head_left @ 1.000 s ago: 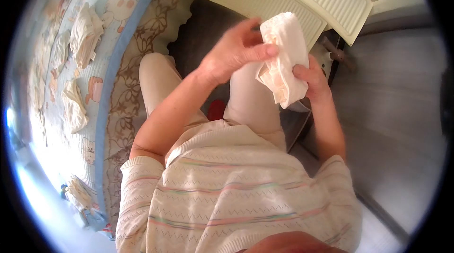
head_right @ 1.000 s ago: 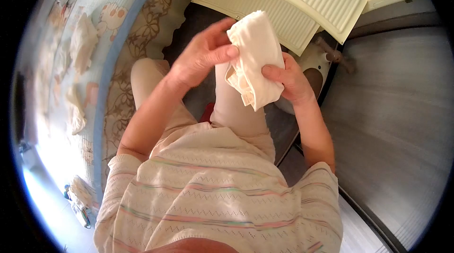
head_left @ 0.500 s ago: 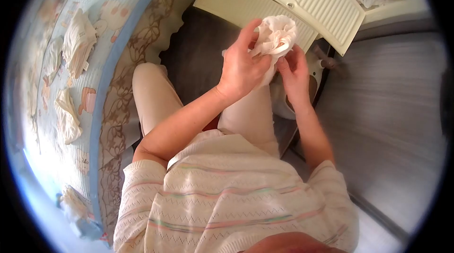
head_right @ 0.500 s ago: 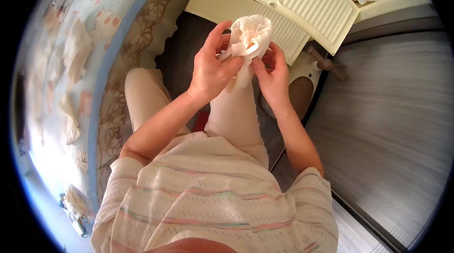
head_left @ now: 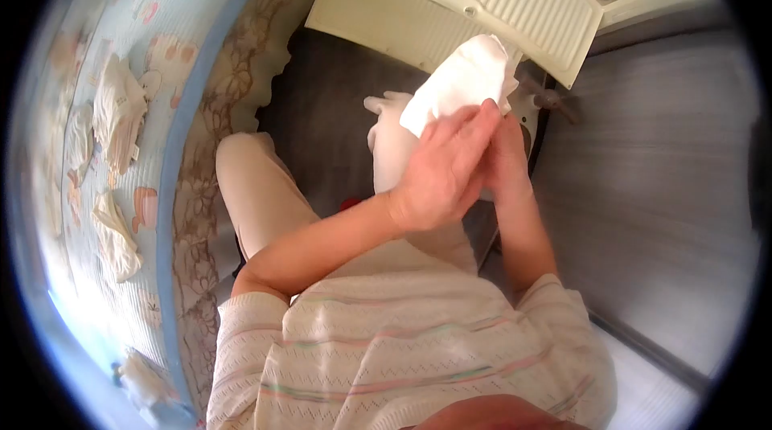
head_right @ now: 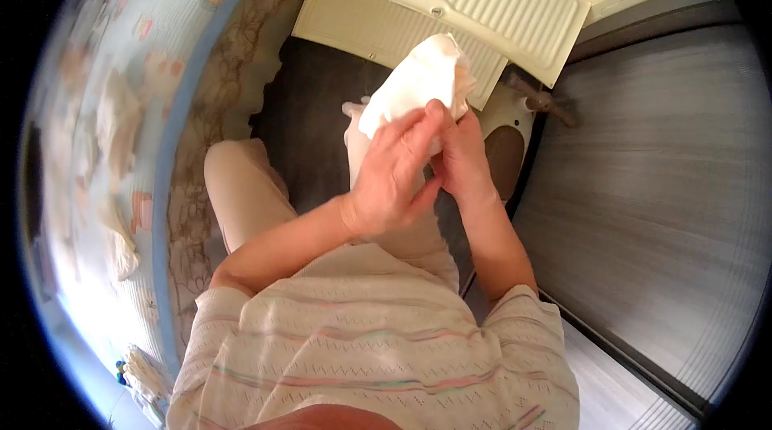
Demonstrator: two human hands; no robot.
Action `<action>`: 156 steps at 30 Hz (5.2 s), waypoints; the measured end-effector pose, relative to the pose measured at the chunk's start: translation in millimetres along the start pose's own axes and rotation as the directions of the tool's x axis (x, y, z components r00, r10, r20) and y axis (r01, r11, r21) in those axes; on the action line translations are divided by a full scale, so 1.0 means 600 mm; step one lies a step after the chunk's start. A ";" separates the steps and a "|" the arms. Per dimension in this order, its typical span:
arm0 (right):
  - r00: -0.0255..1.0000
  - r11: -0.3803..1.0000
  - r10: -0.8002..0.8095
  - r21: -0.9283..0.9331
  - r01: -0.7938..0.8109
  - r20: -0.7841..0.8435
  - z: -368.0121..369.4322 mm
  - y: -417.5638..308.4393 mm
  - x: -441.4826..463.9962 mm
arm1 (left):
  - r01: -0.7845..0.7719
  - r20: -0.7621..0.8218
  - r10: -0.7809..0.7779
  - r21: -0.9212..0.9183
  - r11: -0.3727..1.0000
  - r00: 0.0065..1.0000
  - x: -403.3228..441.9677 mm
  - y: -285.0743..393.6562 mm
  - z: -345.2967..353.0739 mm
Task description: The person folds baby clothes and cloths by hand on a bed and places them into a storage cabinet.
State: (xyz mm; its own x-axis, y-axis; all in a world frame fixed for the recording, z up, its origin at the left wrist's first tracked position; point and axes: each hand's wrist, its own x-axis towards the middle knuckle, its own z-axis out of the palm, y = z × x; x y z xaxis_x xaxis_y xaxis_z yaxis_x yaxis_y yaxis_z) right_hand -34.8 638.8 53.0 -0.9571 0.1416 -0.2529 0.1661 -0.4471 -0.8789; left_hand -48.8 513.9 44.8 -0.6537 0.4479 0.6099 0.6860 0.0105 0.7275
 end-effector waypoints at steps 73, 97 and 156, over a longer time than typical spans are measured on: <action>0.838 -0.837 -0.509 -0.343 -0.427 0.196 -0.063 -0.409 0.509 | 0.085 0.189 -0.099 0.077 0.993 0.977 -0.037 -0.134 -0.033; 0.712 -0.880 -0.338 -0.475 -0.008 0.615 -0.150 -0.460 0.499 | 0.098 0.033 -0.106 0.183 0.978 0.994 -0.095 -0.112 -0.100; 0.871 -0.053 0.000 -0.870 0.491 0.492 0.038 0.133 0.162 | 0.817 -0.776 -0.334 0.576 -0.031 0.535 -0.270 -0.220 -0.965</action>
State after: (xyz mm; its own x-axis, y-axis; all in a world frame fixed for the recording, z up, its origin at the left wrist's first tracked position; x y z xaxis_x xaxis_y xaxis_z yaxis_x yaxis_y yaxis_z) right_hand -120.2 596.7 -32.5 -0.9503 -0.3107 -0.0213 -0.2721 0.8614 -0.4290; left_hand -218.3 -77.6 31.9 -0.8268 -0.4578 0.3269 -0.3709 0.8806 0.2949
